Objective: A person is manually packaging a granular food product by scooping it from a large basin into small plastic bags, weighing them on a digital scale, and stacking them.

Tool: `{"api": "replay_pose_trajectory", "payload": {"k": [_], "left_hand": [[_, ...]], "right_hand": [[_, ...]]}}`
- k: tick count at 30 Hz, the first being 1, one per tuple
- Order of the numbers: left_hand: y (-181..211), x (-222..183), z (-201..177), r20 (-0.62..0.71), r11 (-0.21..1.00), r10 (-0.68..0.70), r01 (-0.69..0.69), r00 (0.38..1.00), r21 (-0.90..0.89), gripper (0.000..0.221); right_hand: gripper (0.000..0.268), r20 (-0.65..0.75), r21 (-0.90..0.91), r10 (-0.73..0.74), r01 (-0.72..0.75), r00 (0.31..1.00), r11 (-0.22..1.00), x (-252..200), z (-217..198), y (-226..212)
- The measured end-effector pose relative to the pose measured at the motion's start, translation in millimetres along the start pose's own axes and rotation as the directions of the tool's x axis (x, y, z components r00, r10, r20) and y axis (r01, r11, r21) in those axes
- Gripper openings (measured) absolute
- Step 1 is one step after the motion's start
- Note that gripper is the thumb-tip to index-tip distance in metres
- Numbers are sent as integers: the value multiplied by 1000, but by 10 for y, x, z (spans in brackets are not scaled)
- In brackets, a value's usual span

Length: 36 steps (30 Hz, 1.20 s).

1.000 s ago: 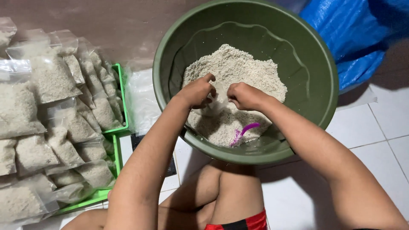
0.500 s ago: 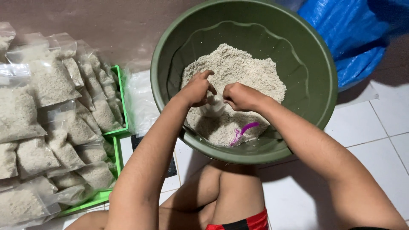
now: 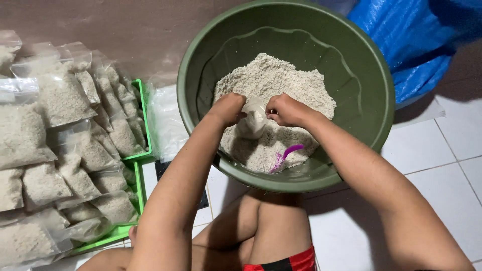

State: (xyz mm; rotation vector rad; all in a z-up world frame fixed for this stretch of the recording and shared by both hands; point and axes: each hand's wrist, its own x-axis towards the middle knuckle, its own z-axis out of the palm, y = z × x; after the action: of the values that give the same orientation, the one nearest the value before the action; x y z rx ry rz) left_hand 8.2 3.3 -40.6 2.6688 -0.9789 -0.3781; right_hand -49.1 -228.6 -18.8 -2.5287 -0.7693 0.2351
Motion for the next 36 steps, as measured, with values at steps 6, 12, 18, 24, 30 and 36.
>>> {"api": "replay_pose_trajectory", "payload": {"k": [6,12,18,24,30,36], "left_hand": [[-22,62,66,20,997,-79,79,997,19,4],[-43,-75,-73,-214,995,-96,98,972,-3,14],[240,-880,-966,-833,951,33,-273,553,-143,13],[626,-2170,-1963,-954,920,120,-392,273,4,11],[331,-3109,-1617,-943,954,-28,-273,333,-125,8],[-184,-3516,-253,-821,855,-359,-197,444,-480,8]], "right_hand": [[8,19,-29,12,-12,1000,1000,-3,-3,-95],[4,-215,-53,-68,58,974,997,-114,-343,-293],[17,-582,-244,-380,291,720,925,-100,-920,-990],[27,-613,-436,-582,386,535,813,-31,-1353,-2344],[21,-515,-327,-603,511,609,795,122,-815,-3094],[15,-458,11,-457,519,762,855,261,621,-2674]]}}
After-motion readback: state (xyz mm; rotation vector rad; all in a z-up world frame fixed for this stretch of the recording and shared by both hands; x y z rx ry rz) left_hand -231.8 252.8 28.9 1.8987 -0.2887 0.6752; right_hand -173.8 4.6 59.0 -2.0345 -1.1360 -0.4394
